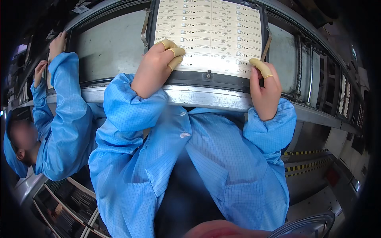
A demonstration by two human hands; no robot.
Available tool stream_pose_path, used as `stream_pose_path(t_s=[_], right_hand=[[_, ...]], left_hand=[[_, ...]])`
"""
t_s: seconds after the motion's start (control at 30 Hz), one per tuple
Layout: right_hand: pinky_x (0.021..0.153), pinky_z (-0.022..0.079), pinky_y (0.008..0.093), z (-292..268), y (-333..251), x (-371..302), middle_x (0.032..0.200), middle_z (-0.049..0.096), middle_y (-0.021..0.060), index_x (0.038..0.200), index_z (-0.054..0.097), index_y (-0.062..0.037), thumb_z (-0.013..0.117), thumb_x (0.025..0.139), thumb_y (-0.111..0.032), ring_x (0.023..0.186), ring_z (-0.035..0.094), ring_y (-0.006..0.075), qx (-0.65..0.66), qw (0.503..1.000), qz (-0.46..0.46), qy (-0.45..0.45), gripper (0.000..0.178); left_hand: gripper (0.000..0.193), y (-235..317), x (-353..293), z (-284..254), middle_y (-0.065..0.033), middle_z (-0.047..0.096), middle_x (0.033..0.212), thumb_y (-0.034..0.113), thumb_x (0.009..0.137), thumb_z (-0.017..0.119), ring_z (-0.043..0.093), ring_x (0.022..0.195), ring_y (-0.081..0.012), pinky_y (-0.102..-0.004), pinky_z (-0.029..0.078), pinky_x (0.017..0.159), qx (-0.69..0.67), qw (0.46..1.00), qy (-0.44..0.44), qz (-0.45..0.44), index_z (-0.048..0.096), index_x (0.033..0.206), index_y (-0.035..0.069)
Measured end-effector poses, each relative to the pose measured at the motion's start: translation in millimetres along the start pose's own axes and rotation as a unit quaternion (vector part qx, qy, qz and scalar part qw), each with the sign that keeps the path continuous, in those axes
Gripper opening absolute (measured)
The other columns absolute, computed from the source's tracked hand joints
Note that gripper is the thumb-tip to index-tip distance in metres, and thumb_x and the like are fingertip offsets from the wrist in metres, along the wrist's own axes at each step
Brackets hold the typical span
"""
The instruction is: Manually placing and inspecting components on an electronic panel on a production line.
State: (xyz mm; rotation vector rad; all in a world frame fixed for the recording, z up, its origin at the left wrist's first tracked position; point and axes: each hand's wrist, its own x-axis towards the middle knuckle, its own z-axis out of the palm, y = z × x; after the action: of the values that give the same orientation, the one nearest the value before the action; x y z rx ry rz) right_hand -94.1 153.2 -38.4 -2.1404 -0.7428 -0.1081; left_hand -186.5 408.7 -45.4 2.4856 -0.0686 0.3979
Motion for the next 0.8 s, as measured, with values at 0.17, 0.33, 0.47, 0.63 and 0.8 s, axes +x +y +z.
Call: stream_pose_path(t_s=[0.17, 0.33, 0.47, 0.63, 0.8], right_hand=[[0.066, 0.048, 0.0295, -3, 0, 0, 0.088, 0.058, 0.0121, 0.099, 0.061, 0.0002, 0.058, 0.083, 0.000, 0.073, 0.059, 0.0244, -0.011, 1.000, -0.006, -0.013, 0.016], [0.065, 0.045, 0.0247, -6, -6, 11, 0.087, 0.058, 0.0104, 0.099, 0.061, 0.0015, 0.057, 0.084, 0.003, 0.070, 0.054, 0.0165, -0.019, 0.999, -0.041, -0.026, 0.016], [0.065, 0.045, 0.0252, -23, -24, 42, 0.085, 0.057, 0.0109, 0.098, 0.060, 0.0018, 0.058, 0.082, 0.005, 0.069, 0.054, 0.0180, -0.051, 0.992, -0.096, -0.057, 0.017], [0.064, 0.044, 0.0254, -30, -87, 112, 0.082, 0.057, 0.0094, 0.100, 0.060, 0.0014, 0.056, 0.082, 0.004, 0.068, 0.054, 0.0171, -0.103, 0.964, -0.166, -0.181, 0.019], [0.070, 0.048, 0.0274, 43, -113, 192, 0.088, 0.062, 0.0119, 0.103, 0.060, 0.0000, 0.058, 0.082, 0.001, 0.074, 0.060, 0.0205, -0.110, 0.928, -0.262, -0.240, 0.022]], left_hand=[[0.014, 0, -3, 9, -0.0137, 0.060, 0.086, 0.005, 0.077, 0.064, 0.058, 0.081, -0.0325, -0.0376, 0.049, 0.072, -0.018, 0.999, 0.005, -0.036, 0.063, 0.090, 0.002], [0.012, 6, -1, -5, -0.0134, 0.059, 0.086, 0.007, 0.077, 0.064, 0.057, 0.080, -0.0320, -0.0382, 0.048, 0.073, 0.005, 1.000, 0.008, 0.012, 0.063, 0.087, 0.002], [0.017, -6, 19, -38, -0.0130, 0.059, 0.091, 0.013, 0.078, 0.064, 0.059, 0.082, -0.0299, -0.0368, 0.048, 0.073, -0.015, 0.997, -0.044, 0.066, 0.065, 0.092, 0.002], [0.017, -74, 51, -81, -0.0117, 0.060, 0.088, 0.012, 0.080, 0.063, 0.059, 0.079, -0.0259, -0.0324, 0.048, 0.071, -0.144, 0.974, 0.175, -0.013, 0.066, 0.095, 0.003], [0.017, -133, 39, -53, -0.0158, 0.061, 0.095, 0.014, 0.082, 0.063, 0.059, 0.088, -0.0327, -0.0376, 0.048, 0.078, 0.013, 0.961, 0.226, -0.160, 0.066, 0.095, 0.004]])
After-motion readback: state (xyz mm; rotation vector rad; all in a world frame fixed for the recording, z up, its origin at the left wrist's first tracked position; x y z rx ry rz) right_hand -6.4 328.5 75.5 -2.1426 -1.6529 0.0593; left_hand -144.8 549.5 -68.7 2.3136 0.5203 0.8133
